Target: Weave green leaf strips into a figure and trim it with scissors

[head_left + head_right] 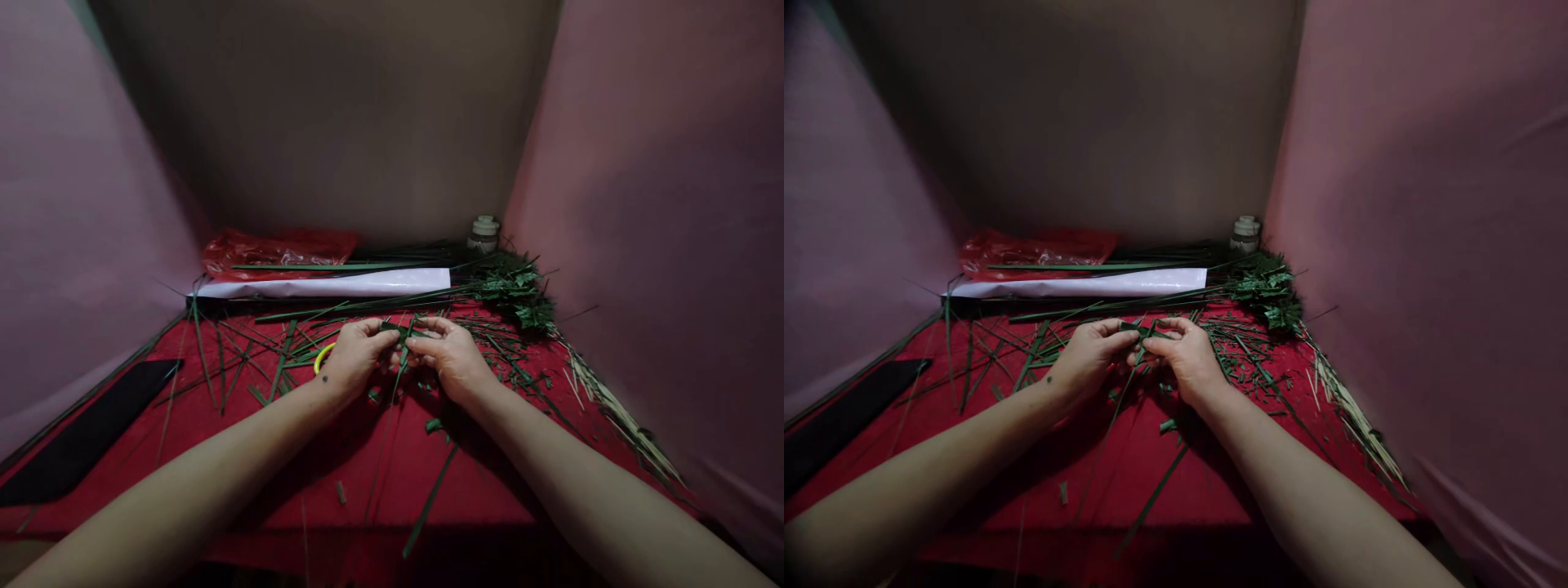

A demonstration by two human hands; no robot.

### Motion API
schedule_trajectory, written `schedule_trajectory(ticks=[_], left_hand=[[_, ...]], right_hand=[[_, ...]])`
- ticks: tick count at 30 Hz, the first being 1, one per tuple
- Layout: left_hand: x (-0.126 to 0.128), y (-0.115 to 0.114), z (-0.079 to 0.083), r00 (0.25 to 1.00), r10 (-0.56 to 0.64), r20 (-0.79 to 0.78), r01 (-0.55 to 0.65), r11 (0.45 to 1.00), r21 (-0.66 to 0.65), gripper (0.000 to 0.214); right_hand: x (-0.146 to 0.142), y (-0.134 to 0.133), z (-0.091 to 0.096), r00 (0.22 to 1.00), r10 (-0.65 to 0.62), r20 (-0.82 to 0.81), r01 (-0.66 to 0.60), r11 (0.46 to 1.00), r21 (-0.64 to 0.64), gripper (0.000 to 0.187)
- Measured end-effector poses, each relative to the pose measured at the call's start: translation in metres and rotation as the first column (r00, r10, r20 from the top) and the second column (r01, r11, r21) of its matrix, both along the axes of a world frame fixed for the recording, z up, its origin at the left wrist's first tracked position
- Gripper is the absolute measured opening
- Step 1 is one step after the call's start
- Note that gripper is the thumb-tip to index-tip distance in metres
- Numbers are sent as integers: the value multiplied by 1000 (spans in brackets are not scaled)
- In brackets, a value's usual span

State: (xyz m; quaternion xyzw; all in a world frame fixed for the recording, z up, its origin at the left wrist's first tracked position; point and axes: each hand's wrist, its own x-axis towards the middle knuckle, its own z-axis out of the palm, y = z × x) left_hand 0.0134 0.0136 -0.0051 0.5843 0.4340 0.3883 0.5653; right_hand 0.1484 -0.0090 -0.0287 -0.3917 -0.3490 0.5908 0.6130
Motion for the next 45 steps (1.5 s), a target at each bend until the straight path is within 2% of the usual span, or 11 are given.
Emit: schedule_trajectory(ticks=[5,9,13,16,24,30,36,41,45], left_hand=[[3,9,-5,999,48,11,-48,998,35,17],[6,13,-8,999,42,25,-42,999,11,11],[8,14,-8,1000,2,14,-1,999,-34,10],[6,15,-7,999,-40,6,40,998,-48,14],[1,14,-9,997,-70,13,71,995,-71,15],[0,11,-14,992,-121,32,124,985,-120,15],[-1,10,-15,993,-119,-1,118,983,-140,8],[-4,9,-13,990,-142,-24,136,976,-170,10],[-5,10,-11,994,-109,-32,102,980,-169,11]], right_hand=[[0,13,-1,999,46,-11,-46,999,7,41],[7,23,0,996,83,20,-84,996,22,38],[19,30,1,992,120,49,-119,992,-35,35],[25,30,0,985,159,68,-155,986,-69,38],[28,21,-4,959,262,108,-256,965,-63,35],[26,16,-9,966,209,153,-202,977,-62,40],[18,8,-4,970,161,185,-150,986,-73,39],[16,3,-1,963,181,202,-170,983,-70,38],[17,3,-1,963,183,196,-173,983,-67,37]])
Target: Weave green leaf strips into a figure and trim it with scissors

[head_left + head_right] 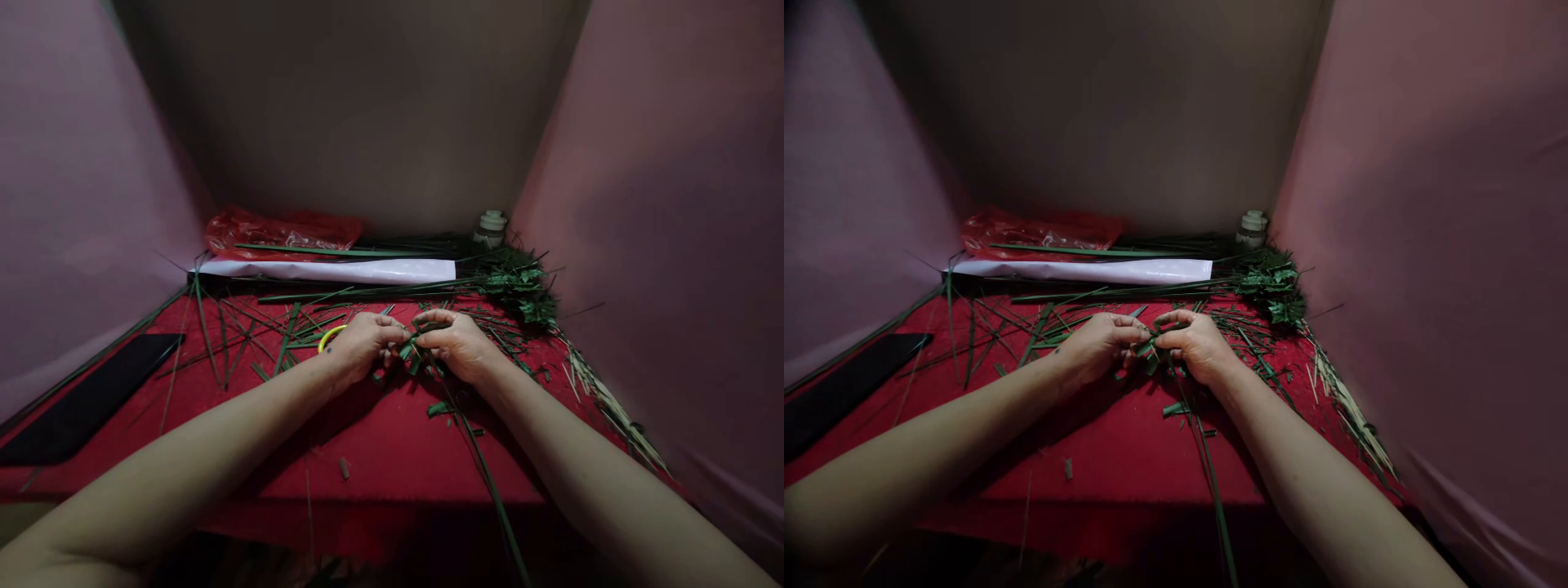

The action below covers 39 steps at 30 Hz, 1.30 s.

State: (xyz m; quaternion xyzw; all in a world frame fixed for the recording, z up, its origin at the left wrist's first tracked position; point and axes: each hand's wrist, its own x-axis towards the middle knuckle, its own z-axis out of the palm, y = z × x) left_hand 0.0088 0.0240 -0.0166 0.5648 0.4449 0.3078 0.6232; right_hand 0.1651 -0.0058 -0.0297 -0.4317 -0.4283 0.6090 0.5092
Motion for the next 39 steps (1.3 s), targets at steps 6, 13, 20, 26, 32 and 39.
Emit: schedule_trajectory(ticks=[6,13,20,26,32,39], left_hand=[[2,-3,2,1000,7,-30,-7,1000,18,10],[1,-2,3,1000,4,-29,-3,1000,7,10],[-13,15,13,997,82,-16,-81,996,25,9],[-20,27,11,988,71,-137,-58,993,102,6],[-6,26,9,981,129,-147,-88,961,261,24],[-2,3,15,987,-84,-135,106,981,162,24]], right_hand=[[0,3,-2,1000,-29,5,29,999,-38,36],[-1,4,-2,999,-44,11,45,998,-48,36],[6,4,1,991,-119,-68,114,991,-73,37],[14,9,4,974,-183,-135,169,980,-106,35],[13,8,0,980,-161,-117,150,984,-100,38],[8,6,-4,988,-121,-97,120,993,-15,28]])
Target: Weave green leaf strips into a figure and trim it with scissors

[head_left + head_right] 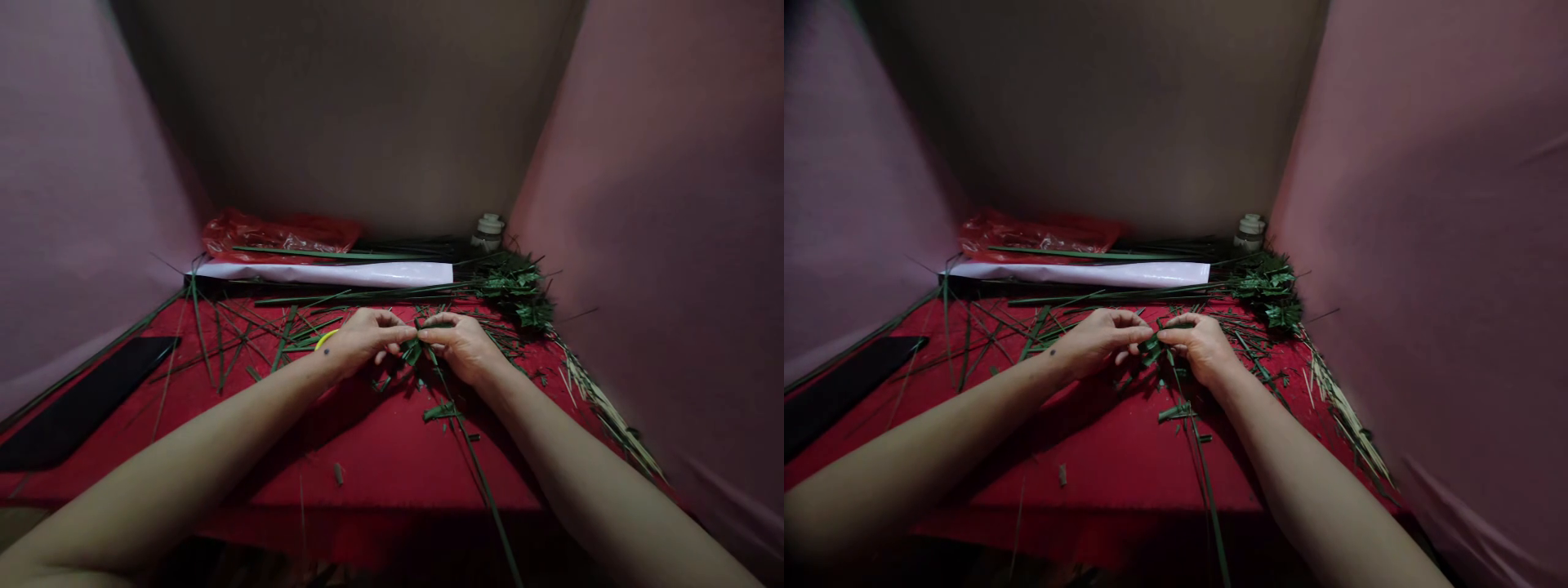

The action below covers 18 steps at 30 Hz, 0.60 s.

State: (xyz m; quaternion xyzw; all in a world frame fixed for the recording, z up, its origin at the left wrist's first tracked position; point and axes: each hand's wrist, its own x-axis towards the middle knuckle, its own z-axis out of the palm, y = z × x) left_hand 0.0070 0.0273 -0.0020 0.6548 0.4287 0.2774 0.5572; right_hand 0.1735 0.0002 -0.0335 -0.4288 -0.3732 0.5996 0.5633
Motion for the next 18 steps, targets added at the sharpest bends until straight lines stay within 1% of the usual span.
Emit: schedule_trajectory(ticks=[2,6,11,18], left_hand=[[2,-4,-2,999,-42,6,42,998,-39,20],[5,-8,-3,1000,-18,18,19,998,-68,15],[4,-11,-2,1000,4,31,-2,996,-89,12],[5,-12,-9,997,2,78,8,992,-125,6]], right_hand=[[-2,-1,0,999,32,-8,-32,999,14,25],[-5,-2,-1,992,101,-78,-97,994,49,22],[-10,-3,0,985,71,-157,-66,997,38,18],[-13,-4,0,979,61,-194,-60,998,9,13]])
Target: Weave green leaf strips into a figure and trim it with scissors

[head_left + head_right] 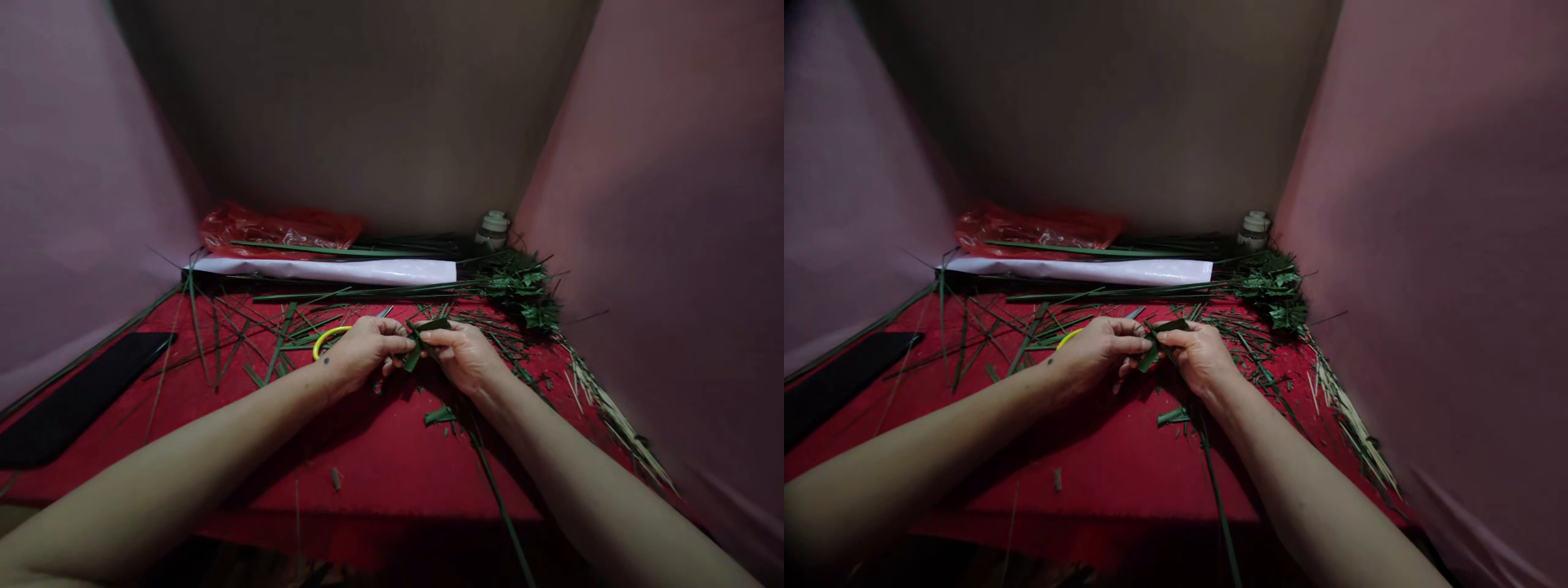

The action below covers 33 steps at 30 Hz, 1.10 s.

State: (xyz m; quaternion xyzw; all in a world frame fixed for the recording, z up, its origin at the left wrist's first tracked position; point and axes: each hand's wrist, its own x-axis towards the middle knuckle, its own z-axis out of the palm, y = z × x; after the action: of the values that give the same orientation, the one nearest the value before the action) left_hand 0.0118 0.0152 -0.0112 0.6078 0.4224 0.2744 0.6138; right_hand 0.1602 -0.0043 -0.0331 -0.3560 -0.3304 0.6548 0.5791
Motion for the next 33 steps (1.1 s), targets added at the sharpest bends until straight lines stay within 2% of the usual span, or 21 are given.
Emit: schedule_trajectory(ticks=[7,11,14,17,20,28,30,33], left_hand=[[-1,1,-3,1000,-18,2,18,1000,5,11],[-5,2,6,996,43,-73,-32,989,145,27],[-7,5,12,996,71,-50,-56,967,250,39],[-7,6,14,994,-17,-105,38,979,200,22],[-6,5,12,987,-54,-149,72,990,117,14],[-6,7,4,998,40,-47,-37,998,54,17],[-7,13,0,996,84,-4,-84,995,52,18],[-9,19,-6,985,162,62,-165,984,62,19]], right_hand=[[0,-2,4,1000,2,19,-2,1000,-21,12],[3,-2,6,999,-15,47,15,1000,-7,17],[5,-3,4,995,40,95,-42,999,19,26],[4,-4,-2,973,157,169,-166,985,43,26],[2,-3,-7,970,201,135,-210,976,51,21],[5,-2,0,984,172,-54,-173,985,-20,20],[8,-1,1,983,160,-96,-162,987,-17,22],[7,-2,1,982,177,-69,-175,984,33,32]])
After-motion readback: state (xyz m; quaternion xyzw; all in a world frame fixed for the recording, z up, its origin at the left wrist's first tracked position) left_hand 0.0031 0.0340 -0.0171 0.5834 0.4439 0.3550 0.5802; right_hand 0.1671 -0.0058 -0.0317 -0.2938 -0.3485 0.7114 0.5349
